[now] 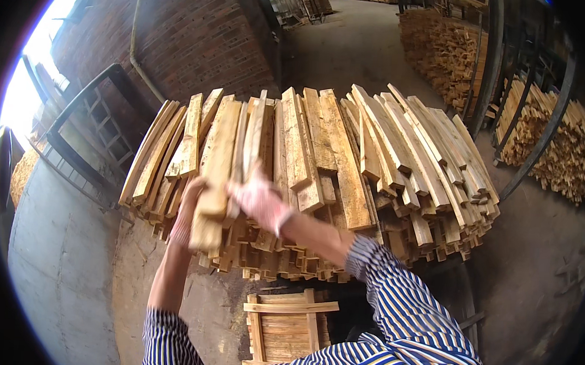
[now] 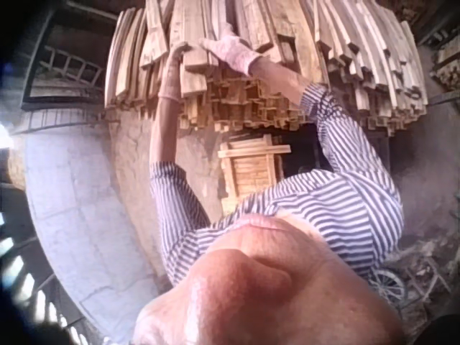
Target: The person repeatedly picks up wooden planks from a large pile and places them onto a wooden pallet on the floor. The person wears pink gloves and a striped shirt while organizing the planks into a neat stack.
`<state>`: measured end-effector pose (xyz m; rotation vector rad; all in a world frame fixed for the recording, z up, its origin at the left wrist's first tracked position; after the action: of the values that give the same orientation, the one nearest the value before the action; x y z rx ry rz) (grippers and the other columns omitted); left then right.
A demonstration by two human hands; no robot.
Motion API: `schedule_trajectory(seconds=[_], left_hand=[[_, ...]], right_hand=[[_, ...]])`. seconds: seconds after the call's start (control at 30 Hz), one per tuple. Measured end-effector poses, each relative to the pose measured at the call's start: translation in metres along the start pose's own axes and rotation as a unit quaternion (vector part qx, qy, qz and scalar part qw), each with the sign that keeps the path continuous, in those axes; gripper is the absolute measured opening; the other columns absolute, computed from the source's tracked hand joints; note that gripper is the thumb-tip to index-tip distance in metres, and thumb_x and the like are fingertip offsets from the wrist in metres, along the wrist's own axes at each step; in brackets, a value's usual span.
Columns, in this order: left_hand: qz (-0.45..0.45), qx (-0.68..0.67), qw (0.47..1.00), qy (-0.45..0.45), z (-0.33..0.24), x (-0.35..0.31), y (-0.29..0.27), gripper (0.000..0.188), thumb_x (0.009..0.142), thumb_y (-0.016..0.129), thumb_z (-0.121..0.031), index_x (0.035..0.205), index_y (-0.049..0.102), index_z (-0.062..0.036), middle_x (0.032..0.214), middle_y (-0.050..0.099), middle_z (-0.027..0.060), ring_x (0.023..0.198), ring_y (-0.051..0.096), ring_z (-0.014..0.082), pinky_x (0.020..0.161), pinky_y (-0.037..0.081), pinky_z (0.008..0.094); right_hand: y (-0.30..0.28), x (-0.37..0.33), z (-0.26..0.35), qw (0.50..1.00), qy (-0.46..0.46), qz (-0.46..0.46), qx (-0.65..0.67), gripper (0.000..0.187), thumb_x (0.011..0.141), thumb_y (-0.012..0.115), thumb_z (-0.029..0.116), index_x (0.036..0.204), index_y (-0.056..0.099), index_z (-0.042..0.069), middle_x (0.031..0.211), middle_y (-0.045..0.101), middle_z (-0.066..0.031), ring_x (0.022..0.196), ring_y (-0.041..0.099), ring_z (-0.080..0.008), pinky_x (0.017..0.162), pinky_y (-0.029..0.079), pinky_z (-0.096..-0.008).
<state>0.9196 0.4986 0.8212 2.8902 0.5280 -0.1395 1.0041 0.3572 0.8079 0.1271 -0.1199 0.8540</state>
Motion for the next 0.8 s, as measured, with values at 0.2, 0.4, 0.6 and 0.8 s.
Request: schedule_trajectory(seconds=[0.2, 0.4, 0.6, 0.8], left_hand=[[-0.031, -0.302, 0.948, -0.097, 0.1, -0.18, -0.036, 0.063, 0.075, 0.07, -0.016, 0.131, 0.055, 0.0096, 0.118, 0.067, 0.0209, 0.101, 0.069, 0.0327, 0.093, 0.057, 0.0457], [0.043, 0.03, 0.984, -0.169, 0.131, -0.254, -0.056, 0.093, 0.075, 0.079, -0.018, 0.152, 0.03, 0.0031, 0.129, 0.058, 0.0075, 0.113, 0.056, 0.0156, 0.099, 0.048, 0.0327], [0.069, 0.181, 0.971, -0.139, 0.225, -0.352, -0.043, 0.114, 0.07, 0.088, -0.027, 0.158, 0.02, -0.0033, 0.152, 0.042, 0.0155, 0.142, 0.035, 0.0234, 0.119, 0.029, 0.038], [-0.326, -0.052, 0.944, 0.032, 0.183, -0.397, -0.113, 0.063, 0.075, 0.088, -0.02, 0.127, 0.058, -0.0005, 0.109, 0.07, 0.007, 0.094, 0.065, 0.0158, 0.085, 0.054, 0.0315]], right_hand=[[0.052, -0.079, -0.115, 0.96, -0.21, 0.087, -0.163, 0.083, 0.082, 0.054, 0.0, 0.158, 0.02, 0.004, 0.164, 0.021, -0.018, 0.128, 0.052, -0.0221, 0.105, 0.044, -0.0301], [0.105, -0.145, -0.114, 0.973, 0.015, 0.16, 0.168, 0.043, 0.098, 0.047, 0.001, 0.141, 0.051, -0.001, 0.138, 0.06, -0.0117, 0.11, 0.059, -0.0172, 0.095, 0.046, -0.0257], [0.15, -0.253, -0.212, 0.94, 0.185, 0.169, 0.231, 0.035, 0.094, 0.067, 0.011, 0.126, 0.06, 0.001, 0.099, 0.069, 0.002, 0.077, 0.06, -0.0054, 0.059, 0.047, -0.0165], [0.261, -0.345, -0.211, 0.969, 0.057, 0.242, 0.002, 0.087, 0.071, 0.091, 0.02, 0.14, 0.04, 0.002, 0.119, 0.065, -0.0082, 0.107, 0.063, -0.0174, 0.096, 0.051, -0.0312]])
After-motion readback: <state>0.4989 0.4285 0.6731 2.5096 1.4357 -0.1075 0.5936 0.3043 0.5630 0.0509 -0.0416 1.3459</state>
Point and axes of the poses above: each hand's wrist, its own x-axis towards the middle knuckle, its own y-axis out of the palm, z = x × y, the point moved 8 cm from there along x, towards the middle knuckle
